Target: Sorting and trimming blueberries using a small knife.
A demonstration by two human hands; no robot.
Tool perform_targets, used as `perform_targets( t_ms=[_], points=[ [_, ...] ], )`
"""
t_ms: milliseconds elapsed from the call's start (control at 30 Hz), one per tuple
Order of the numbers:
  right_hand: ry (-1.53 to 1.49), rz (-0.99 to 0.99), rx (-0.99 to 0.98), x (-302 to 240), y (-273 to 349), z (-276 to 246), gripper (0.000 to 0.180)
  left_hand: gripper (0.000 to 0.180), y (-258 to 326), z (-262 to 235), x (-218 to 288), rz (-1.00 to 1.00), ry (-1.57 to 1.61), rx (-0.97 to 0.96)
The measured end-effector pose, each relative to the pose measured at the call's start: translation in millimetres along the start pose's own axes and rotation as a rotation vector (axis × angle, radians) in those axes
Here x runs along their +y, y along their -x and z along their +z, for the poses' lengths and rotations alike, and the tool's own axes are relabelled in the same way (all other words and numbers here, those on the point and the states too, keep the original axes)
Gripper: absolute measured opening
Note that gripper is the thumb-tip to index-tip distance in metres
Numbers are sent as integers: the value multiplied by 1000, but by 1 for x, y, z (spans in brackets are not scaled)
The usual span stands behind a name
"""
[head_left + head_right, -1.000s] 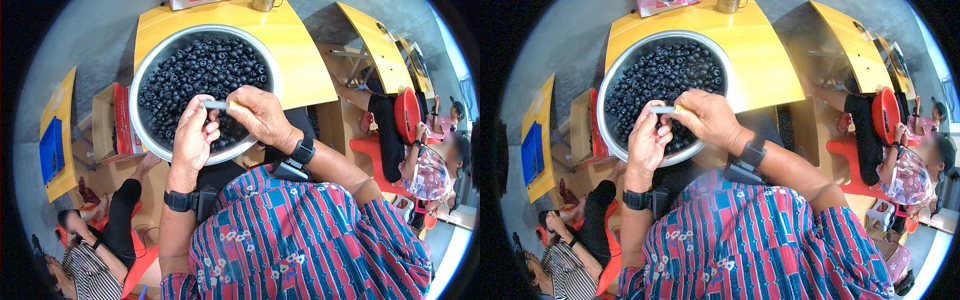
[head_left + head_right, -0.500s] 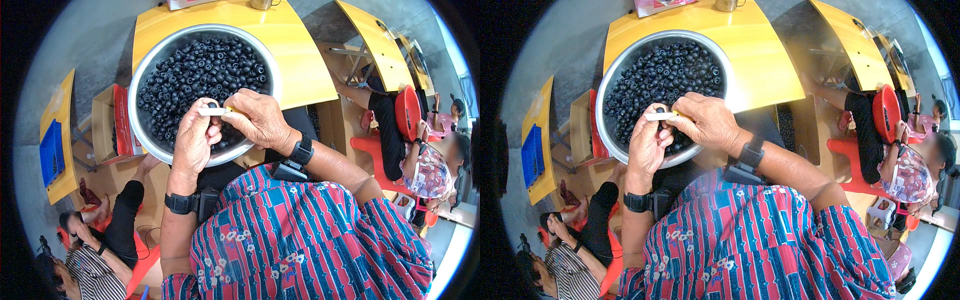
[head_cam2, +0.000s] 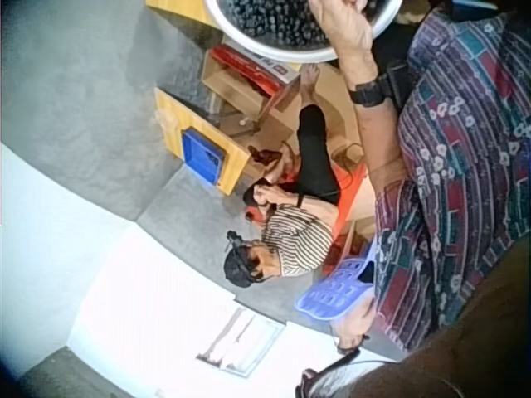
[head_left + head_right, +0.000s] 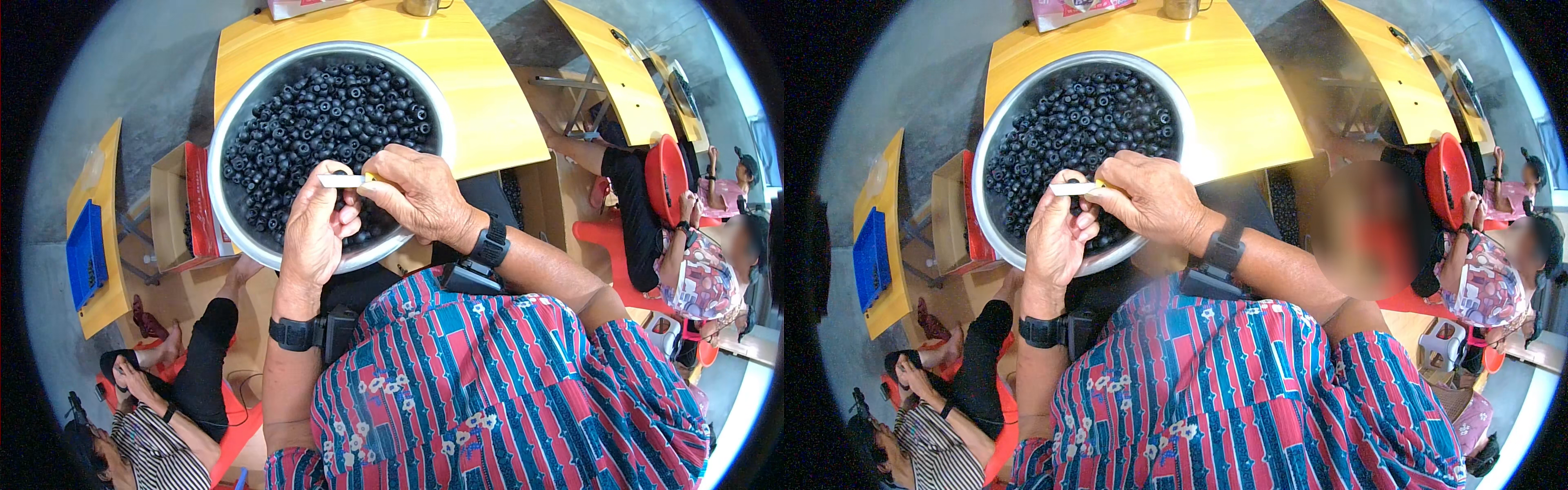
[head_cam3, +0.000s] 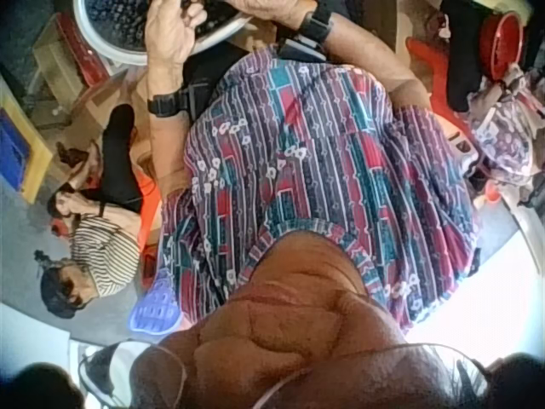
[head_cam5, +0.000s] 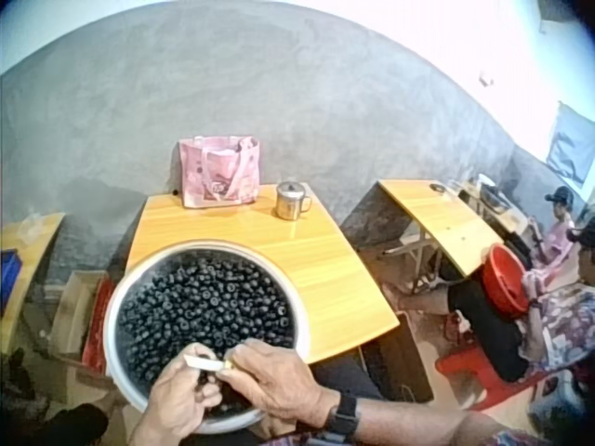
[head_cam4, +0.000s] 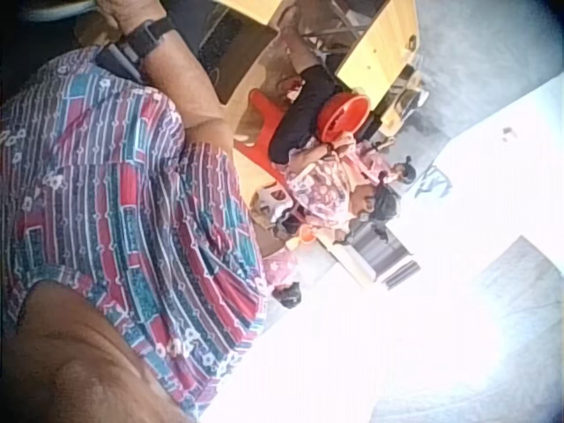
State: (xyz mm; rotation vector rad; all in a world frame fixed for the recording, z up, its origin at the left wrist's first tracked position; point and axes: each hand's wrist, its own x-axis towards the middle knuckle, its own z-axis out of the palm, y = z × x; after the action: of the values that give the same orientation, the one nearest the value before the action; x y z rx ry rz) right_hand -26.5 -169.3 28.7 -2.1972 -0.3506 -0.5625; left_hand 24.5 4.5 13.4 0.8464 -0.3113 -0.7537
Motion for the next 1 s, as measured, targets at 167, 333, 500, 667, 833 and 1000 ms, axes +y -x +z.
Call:
perform_targets(
  t_ms=[167, 333, 500, 667, 833, 1000],
  points=[
    [30, 7, -19, -2, 0, -1, 24, 26, 0, 3, 1, 7, -20, 14],
    [29, 5, -7, -1, 1, 1, 24, 24, -1, 5, -2, 35, -40, 27],
    [40, -2, -10, -1, 1, 1, 24, 24, -1, 5, -1, 40, -39, 22],
    [31, 11, -14, -1, 0, 0, 24, 24, -1, 5, -2, 47, -53, 8],
    [26, 18, -24, -2, 0, -1, 23, 24, -1, 4, -2, 53, -55, 7],
    [47, 14, -39, 1, 1, 0, 23, 24, 0, 4, -2, 60, -60, 0]
  ],
)
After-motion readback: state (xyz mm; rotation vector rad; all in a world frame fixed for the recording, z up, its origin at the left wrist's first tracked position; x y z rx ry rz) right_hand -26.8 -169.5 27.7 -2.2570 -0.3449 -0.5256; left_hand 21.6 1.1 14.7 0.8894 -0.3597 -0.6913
